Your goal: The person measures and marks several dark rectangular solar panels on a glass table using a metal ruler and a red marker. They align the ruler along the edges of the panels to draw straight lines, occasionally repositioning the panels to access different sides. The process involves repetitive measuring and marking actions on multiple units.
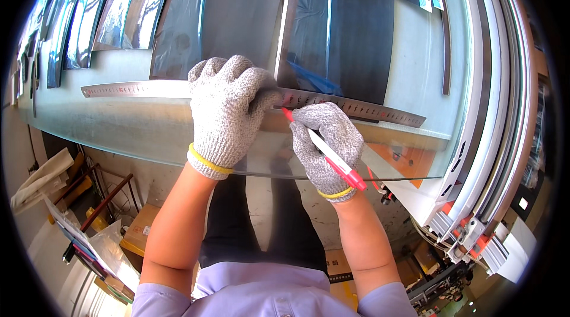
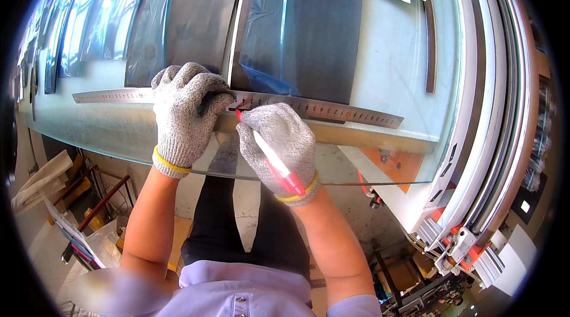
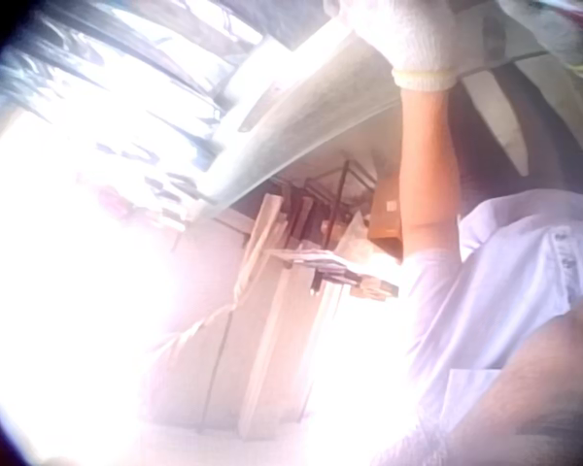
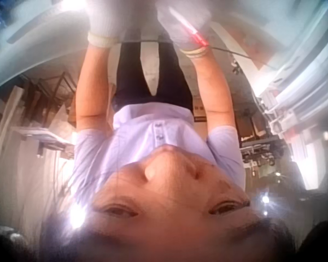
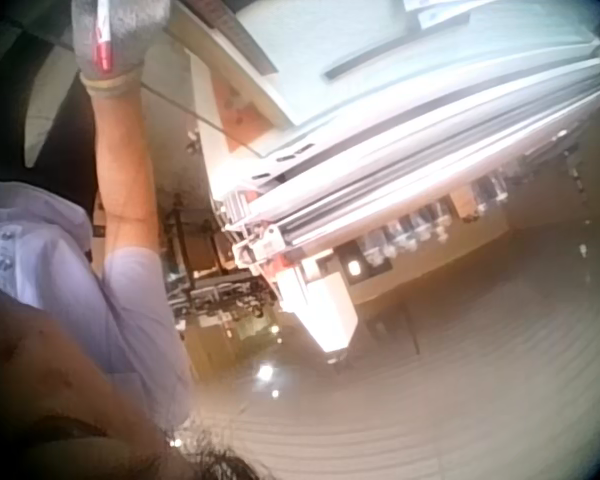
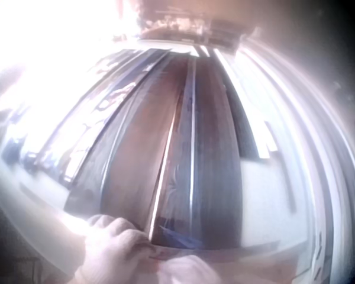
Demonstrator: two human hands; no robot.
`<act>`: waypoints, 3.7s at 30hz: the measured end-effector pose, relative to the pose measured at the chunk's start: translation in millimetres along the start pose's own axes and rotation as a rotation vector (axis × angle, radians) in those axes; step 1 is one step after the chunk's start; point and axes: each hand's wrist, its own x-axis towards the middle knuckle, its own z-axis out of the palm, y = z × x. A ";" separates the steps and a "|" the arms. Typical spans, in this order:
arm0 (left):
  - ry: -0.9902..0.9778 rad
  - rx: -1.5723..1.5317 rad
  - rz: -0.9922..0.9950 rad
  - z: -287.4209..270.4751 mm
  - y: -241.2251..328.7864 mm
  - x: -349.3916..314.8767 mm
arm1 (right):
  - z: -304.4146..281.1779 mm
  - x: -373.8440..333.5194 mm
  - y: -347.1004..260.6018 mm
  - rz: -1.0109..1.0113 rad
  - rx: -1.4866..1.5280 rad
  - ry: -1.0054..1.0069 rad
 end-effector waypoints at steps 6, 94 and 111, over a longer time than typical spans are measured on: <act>-0.010 -0.001 -0.004 -0.8 0.0 0.4 | -1.7 0.9 -0.9 0.024 0.031 0.004; -0.149 0.040 -0.041 -100.7 -155.5 15.2 | 25.8 26.1 1.0 0.131 -0.589 0.137; -0.124 0.052 -0.021 -97.5 -156.2 13.3 | 27.1 23.8 1.6 0.158 -0.550 0.131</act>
